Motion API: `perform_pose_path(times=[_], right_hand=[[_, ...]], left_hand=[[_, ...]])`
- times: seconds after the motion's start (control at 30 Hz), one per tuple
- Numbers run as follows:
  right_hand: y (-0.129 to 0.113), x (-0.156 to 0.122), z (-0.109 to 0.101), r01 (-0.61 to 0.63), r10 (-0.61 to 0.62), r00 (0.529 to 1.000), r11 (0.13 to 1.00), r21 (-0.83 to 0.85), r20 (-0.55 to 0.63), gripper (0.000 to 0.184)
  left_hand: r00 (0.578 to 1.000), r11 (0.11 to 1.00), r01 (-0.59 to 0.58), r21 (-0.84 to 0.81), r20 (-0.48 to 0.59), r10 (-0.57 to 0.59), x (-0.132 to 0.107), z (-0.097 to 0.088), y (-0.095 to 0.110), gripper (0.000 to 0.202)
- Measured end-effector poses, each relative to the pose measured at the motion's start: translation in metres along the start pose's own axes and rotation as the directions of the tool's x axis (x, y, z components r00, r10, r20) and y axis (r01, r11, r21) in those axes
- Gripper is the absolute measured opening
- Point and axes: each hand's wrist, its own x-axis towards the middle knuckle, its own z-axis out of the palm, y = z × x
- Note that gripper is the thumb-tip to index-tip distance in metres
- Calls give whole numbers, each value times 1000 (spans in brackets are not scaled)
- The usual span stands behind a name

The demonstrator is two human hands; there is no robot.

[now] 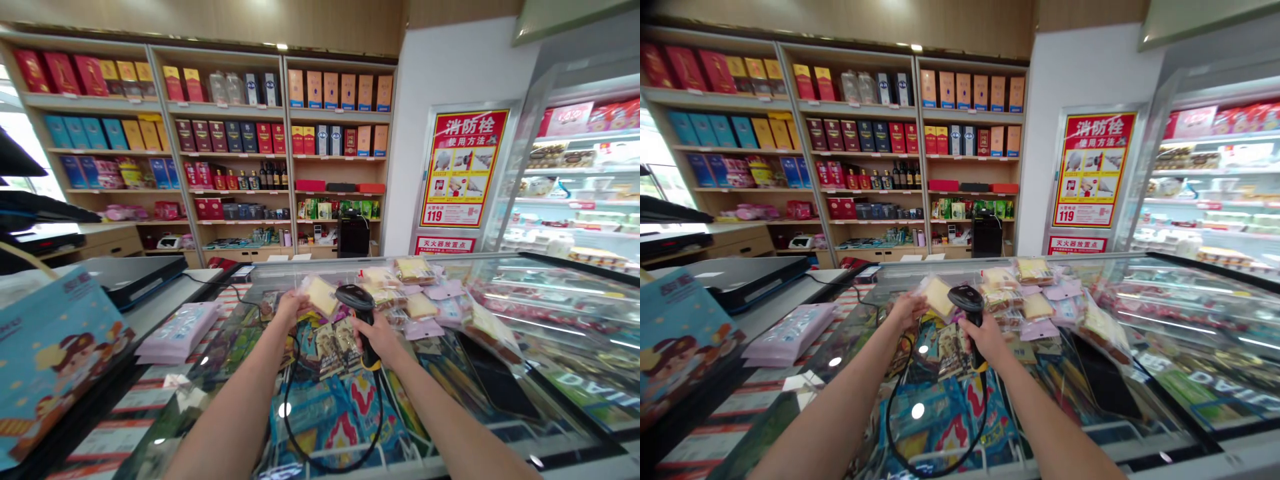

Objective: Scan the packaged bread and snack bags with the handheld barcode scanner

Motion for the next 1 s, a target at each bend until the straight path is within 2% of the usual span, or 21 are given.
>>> perform_pose_path(times=[0.1, 0.3, 0.57, 1.0], right_hand=[[1, 0, 0, -12, 12, 1000, 1000, -16, -3, 37], [3, -1, -1, -30, 29, 999, 999, -37, -32, 38], [11, 1, -2, -39, 35, 996, 998, -46, -79, 37], [12, -1, 0, -61, 61, 998, 997, -49, 3, 34]], left_hand=[[998, 992, 32, -122, 64, -24, -4, 7, -9, 23], [984, 985, 86, -152, 169, -59, -3, 5, -15, 16], [985, 973, 107, -206, 157, -75, 0, 0, -16, 18], [981, 971, 119, -208, 175, -83, 1, 0, -18, 19]])
